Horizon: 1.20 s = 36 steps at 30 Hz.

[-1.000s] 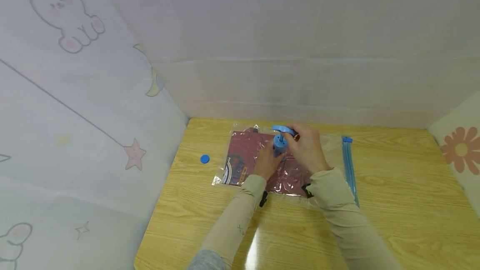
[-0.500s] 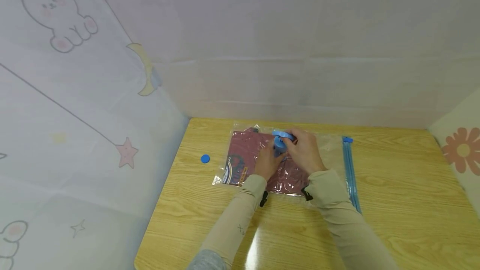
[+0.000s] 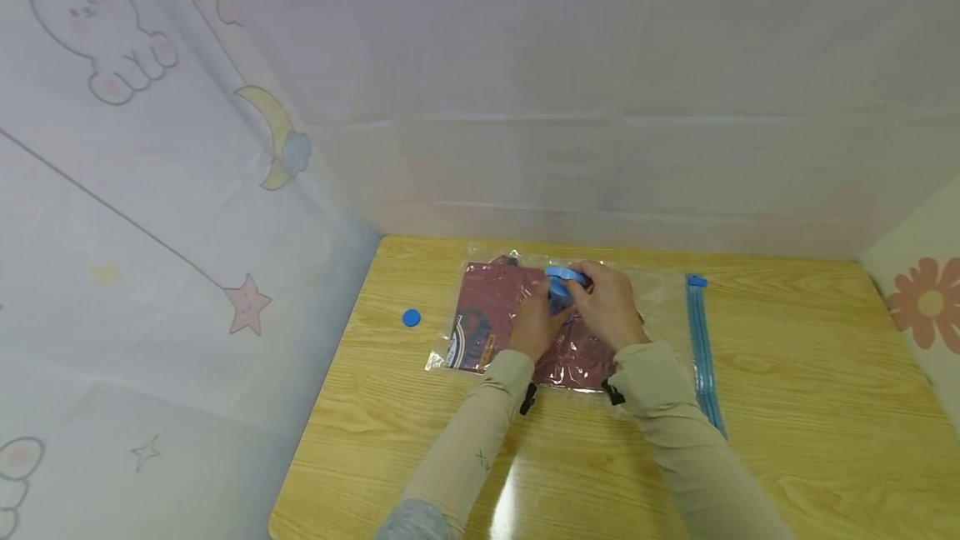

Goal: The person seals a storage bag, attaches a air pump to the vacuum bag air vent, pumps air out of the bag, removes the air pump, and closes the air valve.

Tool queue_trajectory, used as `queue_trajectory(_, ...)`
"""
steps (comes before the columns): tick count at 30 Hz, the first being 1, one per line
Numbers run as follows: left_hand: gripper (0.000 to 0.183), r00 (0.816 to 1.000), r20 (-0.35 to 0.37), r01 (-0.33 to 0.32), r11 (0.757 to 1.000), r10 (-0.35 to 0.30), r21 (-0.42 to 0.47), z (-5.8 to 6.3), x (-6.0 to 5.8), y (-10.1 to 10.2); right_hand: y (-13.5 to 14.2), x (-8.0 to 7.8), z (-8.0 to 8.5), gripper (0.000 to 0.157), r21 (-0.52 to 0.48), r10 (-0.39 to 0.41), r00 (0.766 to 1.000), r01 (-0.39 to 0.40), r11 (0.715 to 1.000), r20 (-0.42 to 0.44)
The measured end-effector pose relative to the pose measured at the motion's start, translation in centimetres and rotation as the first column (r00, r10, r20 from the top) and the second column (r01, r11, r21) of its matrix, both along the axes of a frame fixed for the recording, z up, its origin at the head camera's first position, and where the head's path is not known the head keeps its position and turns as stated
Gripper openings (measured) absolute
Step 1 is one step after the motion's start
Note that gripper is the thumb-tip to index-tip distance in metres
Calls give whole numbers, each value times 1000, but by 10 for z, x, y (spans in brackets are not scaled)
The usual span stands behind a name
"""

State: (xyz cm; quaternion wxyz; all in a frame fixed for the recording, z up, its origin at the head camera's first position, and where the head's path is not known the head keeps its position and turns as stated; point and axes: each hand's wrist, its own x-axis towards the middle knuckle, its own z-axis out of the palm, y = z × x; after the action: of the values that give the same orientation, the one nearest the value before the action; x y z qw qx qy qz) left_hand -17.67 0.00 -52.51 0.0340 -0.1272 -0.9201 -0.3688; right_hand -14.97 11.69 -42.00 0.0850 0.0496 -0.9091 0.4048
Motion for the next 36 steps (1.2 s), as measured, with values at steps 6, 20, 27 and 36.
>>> queue_trajectory(6, 47, 1000, 7, -1, 1000, 1, -7, 1, 1, 0, 0, 1, 0, 24, 17, -4, 1000, 4, 1000, -6)
queue_trajectory(20, 48, 999, -44, -4, 1000, 4, 9, -2, 2, 0, -1, 4, -1, 21, 34, 10, 998, -8, 999, -68)
queue_trajectory(27, 53, 1000, -6, 1, 1000, -1, 14, 2, 3, -1, -2, 6, 6, 20, 19, -12, 988, 15, 1000, -156)
queue_trajectory(36, 55, 1000, 21, 12, 1000, -12, 12, 4, 2, -1, -5, 10, 26, 16, -28, -17, 956, 9, 1000, -292)
